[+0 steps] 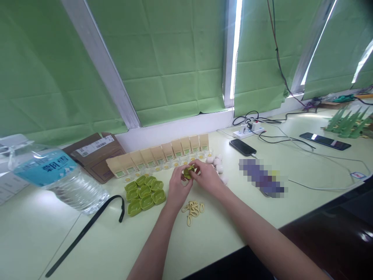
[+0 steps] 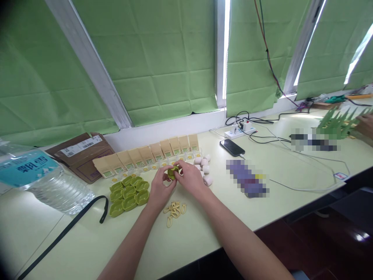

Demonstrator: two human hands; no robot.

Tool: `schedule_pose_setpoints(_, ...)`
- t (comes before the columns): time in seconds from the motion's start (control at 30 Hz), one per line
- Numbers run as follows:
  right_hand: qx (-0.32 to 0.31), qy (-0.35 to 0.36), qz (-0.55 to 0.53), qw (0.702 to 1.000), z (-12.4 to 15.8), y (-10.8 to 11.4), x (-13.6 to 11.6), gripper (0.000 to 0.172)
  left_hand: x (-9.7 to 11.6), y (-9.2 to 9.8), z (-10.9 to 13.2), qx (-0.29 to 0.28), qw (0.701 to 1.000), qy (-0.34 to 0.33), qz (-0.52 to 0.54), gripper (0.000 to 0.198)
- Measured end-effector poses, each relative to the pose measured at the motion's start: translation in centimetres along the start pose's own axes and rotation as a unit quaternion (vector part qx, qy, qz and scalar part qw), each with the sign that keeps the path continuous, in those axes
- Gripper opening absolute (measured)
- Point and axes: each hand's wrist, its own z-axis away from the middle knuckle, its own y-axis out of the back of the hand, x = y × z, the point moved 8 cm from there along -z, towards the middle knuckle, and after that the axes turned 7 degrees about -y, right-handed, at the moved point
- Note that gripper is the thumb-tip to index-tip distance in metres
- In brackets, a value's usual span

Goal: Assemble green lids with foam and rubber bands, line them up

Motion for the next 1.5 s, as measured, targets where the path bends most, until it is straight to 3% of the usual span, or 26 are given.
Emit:
schedule_pose_setpoints(0.2, 0.011, 0.006, -0.012, 1.000, -0.1, -0.1, 0.3, 0.025, 0.2, -0.1, 0.2, -0.023, 0.999, 0.034, 0.001, 0.040)
schedule_pose_setpoints(0.53, 0.009, 0.022, -0.005, 1.000, 0.0, -0.1, 0.1, 0.025, -2.0, -0.6, 0.6, -0.031, 0.990, 0.124, 0.053, 0.031)
schedule_pose_setpoints(0.87, -0.009, 0.002, -0.009, 1.000, 0.0, -0.3, 0.0, 0.028, -2.1, -0.8, 0.9, -0.049, 0.981, 0.174, 0.077, 0.031)
schedule_pose_setpoints(1.5, -0.046, 0.015, -0.013, 0.999, 0.3, -0.6, -0.5, 0.028, -2.3, -0.5, 0.9, -0.043, 0.983, 0.165, 0.075, 0.026)
